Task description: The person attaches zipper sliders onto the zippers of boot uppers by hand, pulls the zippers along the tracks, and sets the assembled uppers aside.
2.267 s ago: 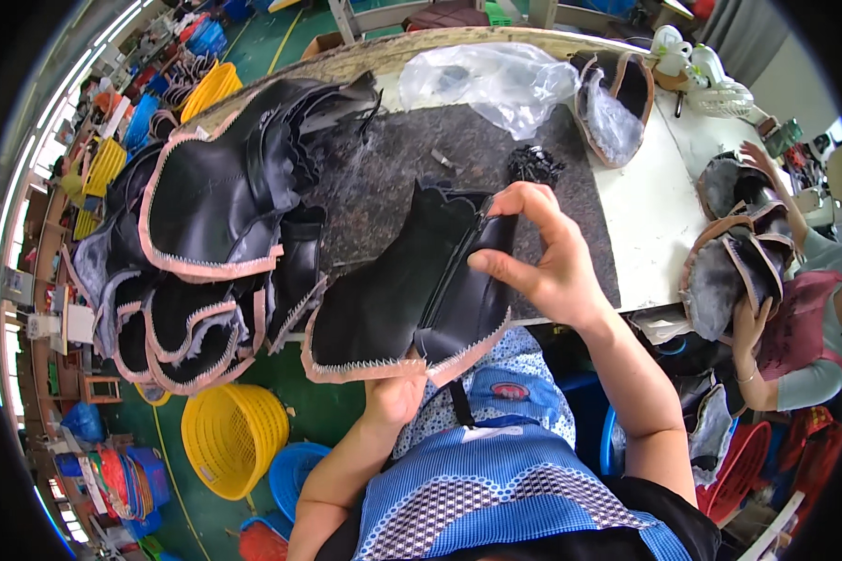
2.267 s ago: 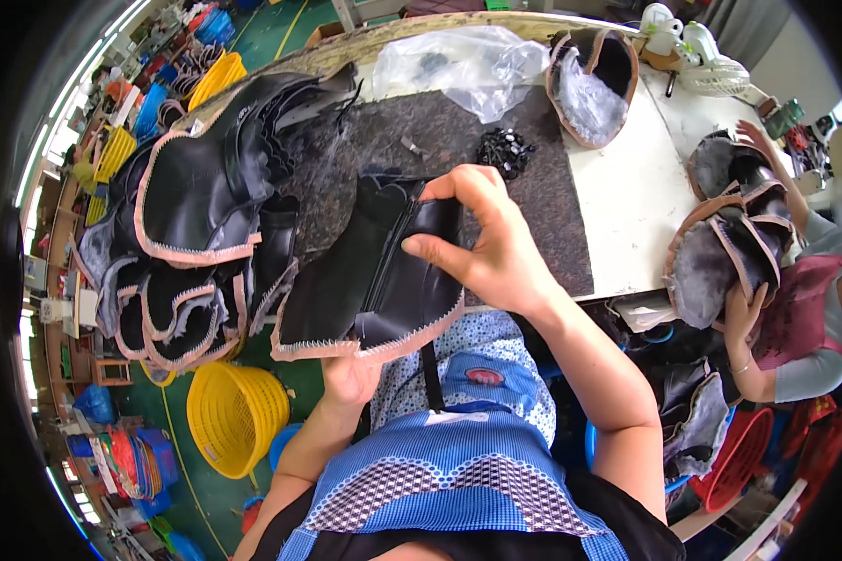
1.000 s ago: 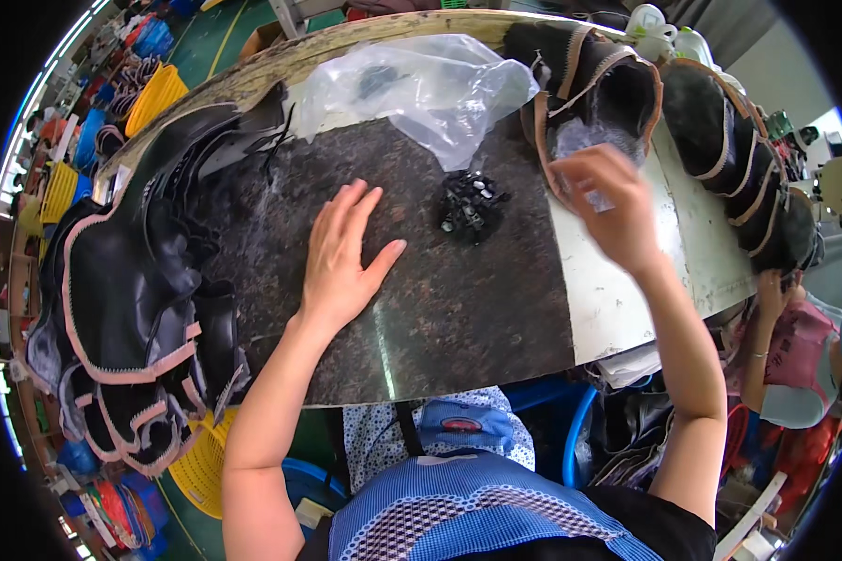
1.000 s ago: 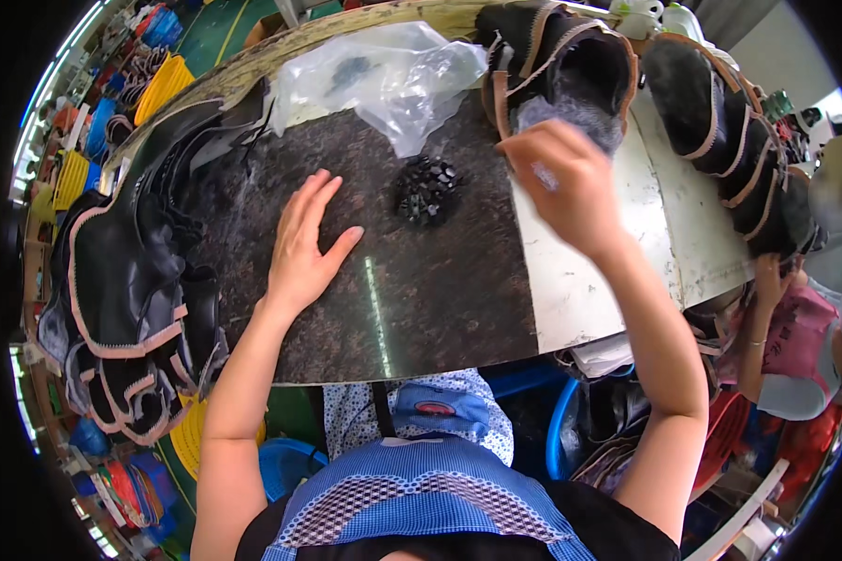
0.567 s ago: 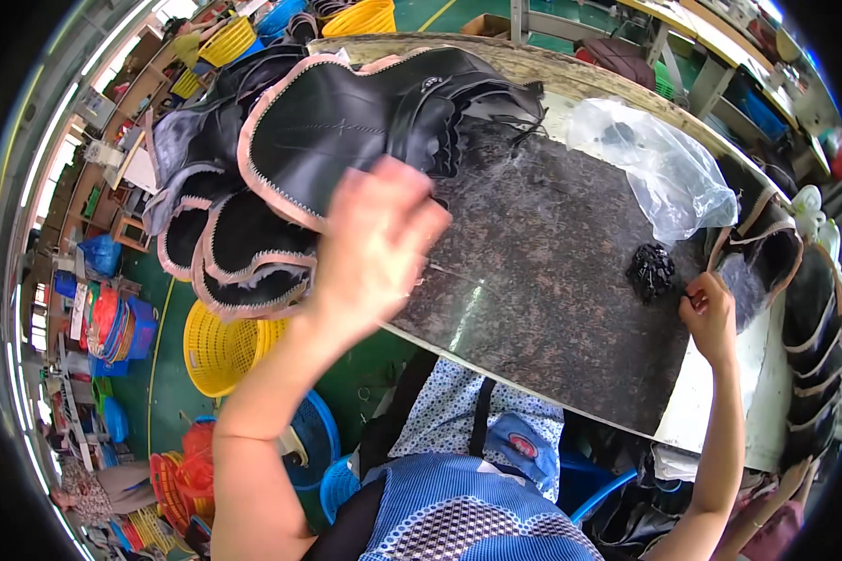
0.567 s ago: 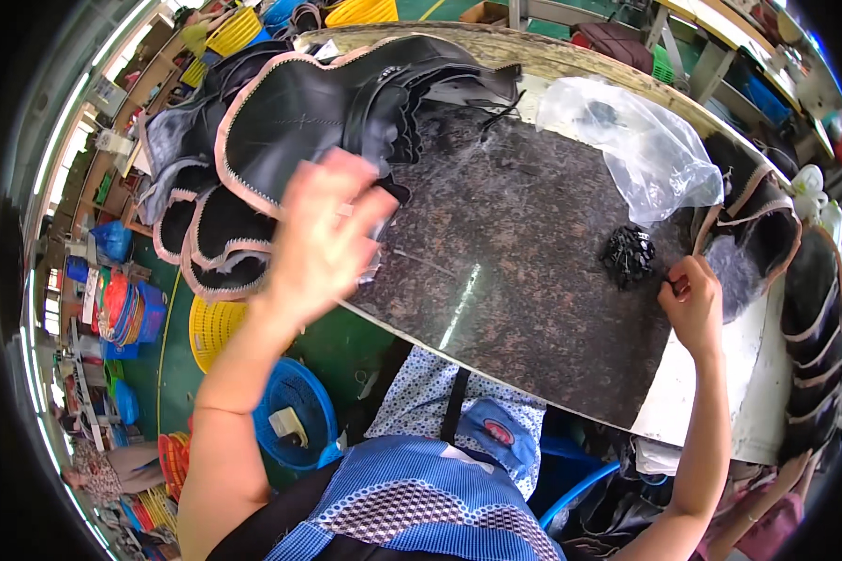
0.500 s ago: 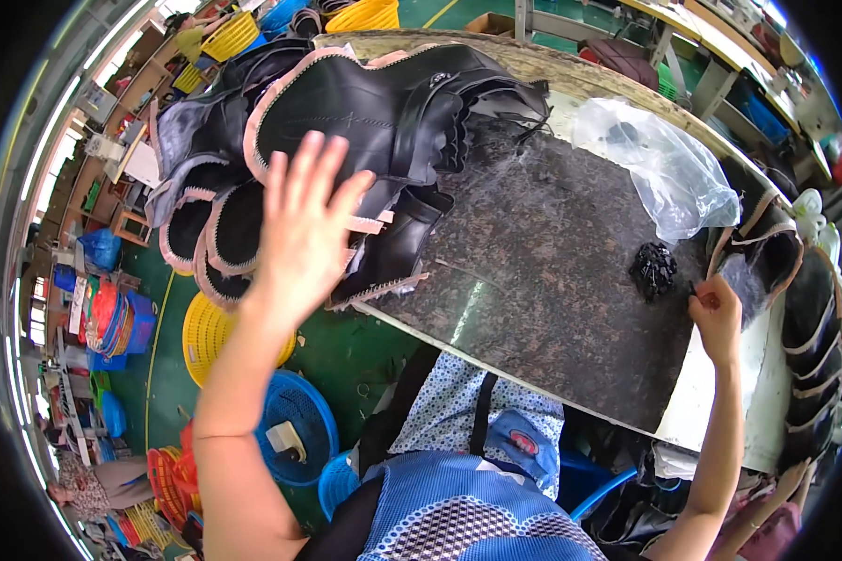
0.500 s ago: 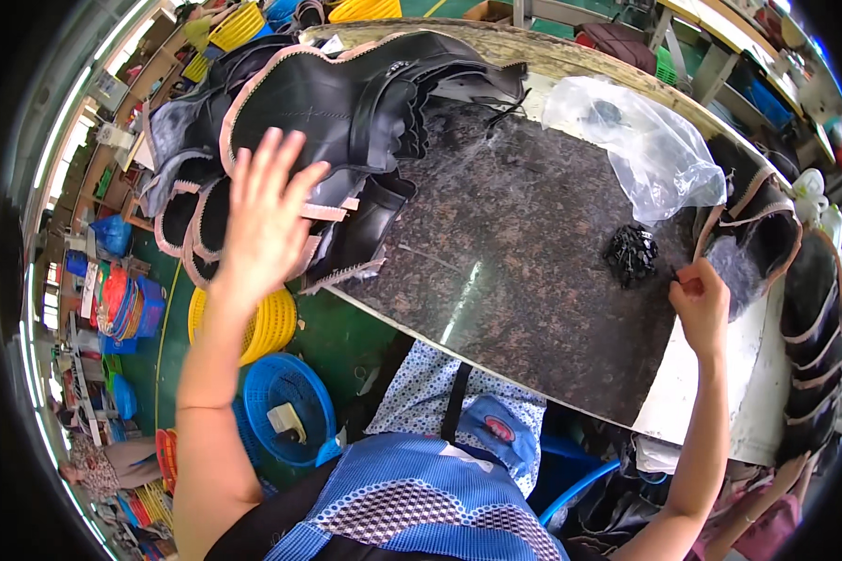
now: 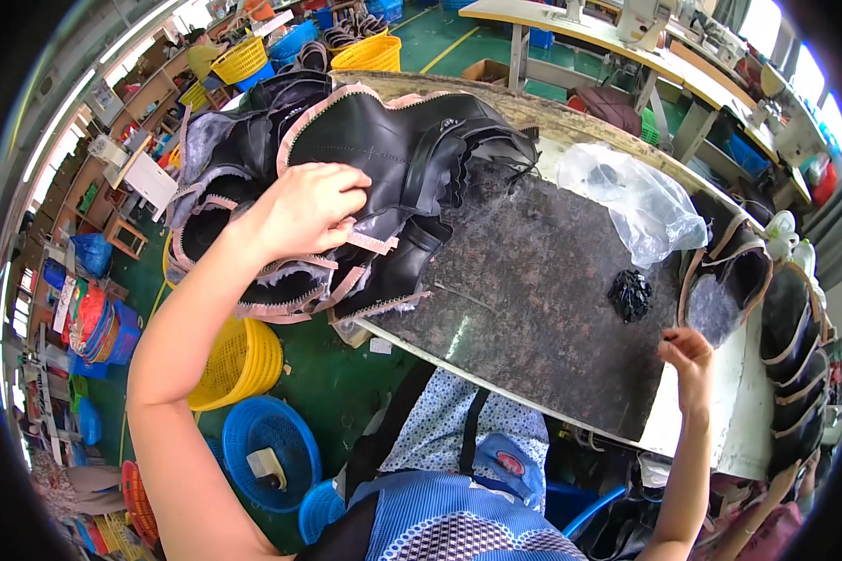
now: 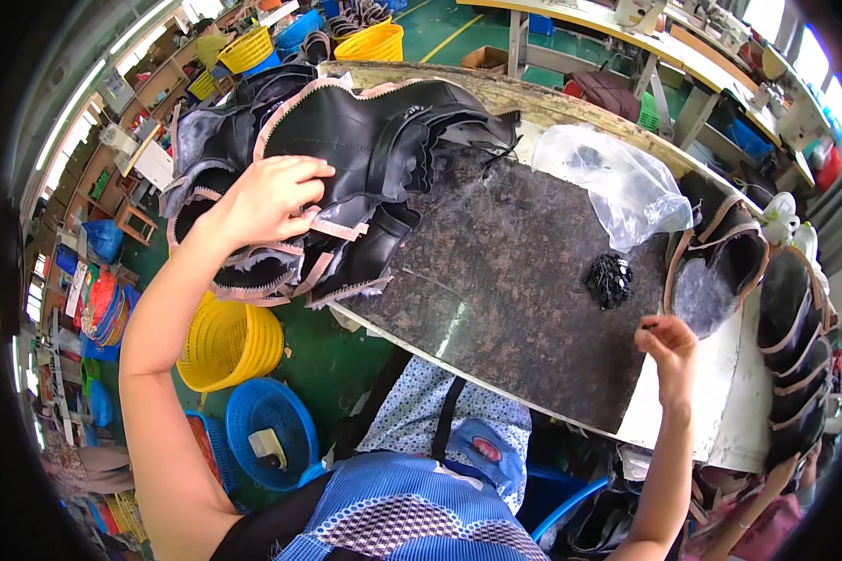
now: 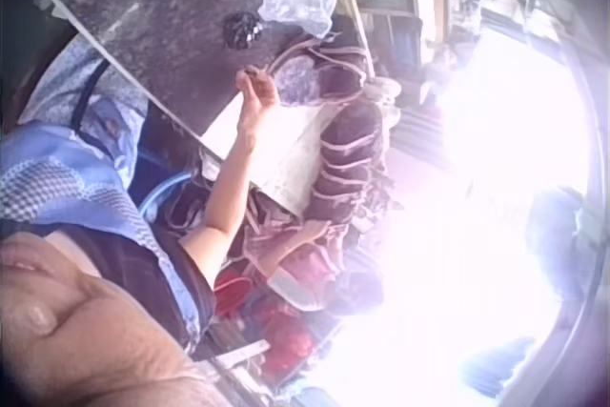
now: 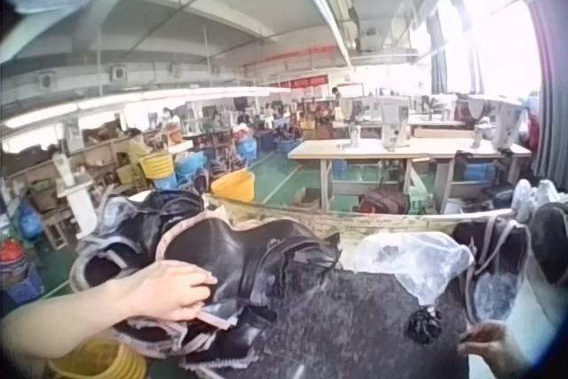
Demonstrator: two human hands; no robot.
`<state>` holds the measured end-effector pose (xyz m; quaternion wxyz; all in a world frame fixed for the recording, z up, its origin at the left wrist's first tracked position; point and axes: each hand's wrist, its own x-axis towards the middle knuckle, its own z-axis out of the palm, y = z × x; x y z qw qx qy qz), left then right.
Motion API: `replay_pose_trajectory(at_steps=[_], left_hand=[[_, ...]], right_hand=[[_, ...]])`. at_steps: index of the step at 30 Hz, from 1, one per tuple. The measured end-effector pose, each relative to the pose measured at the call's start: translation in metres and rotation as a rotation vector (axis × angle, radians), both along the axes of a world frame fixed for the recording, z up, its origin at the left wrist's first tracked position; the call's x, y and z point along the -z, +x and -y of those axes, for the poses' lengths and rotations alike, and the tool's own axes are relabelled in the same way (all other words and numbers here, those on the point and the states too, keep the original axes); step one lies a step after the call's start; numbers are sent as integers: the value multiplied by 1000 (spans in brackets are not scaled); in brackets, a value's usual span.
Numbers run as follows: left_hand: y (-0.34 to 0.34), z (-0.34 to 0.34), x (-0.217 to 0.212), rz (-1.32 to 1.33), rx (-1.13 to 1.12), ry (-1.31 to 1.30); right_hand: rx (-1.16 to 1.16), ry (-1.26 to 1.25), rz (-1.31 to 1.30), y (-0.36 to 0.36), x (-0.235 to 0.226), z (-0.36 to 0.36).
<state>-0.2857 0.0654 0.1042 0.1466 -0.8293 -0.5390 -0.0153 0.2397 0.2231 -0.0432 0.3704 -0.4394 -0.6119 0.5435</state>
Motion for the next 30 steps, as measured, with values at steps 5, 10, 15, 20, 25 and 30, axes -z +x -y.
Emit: replay_pose_trajectory(at_steps=[5, 10, 15, 20, 25, 30], left_hand=[[15, 0, -1, 206, -43, 164], [105, -24, -14, 281, 93, 312], [219, -3, 67, 205, 190, 39], [240, -7, 159, 679, 78, -117], [282, -18, 136, 1834, 70, -961], [311, -14, 166, 2253, -6, -1310]], right_hand=[[28, -63, -17, 0, -7, 33], [19, -32, 74, -14, -25, 44], [-118, 76, 34, -34, -23, 59], [-91, 331, 339, -19, -22, 84], [-124, 867, 216, -41, -16, 93], [-188, 909, 68, -9, -12, 96]])
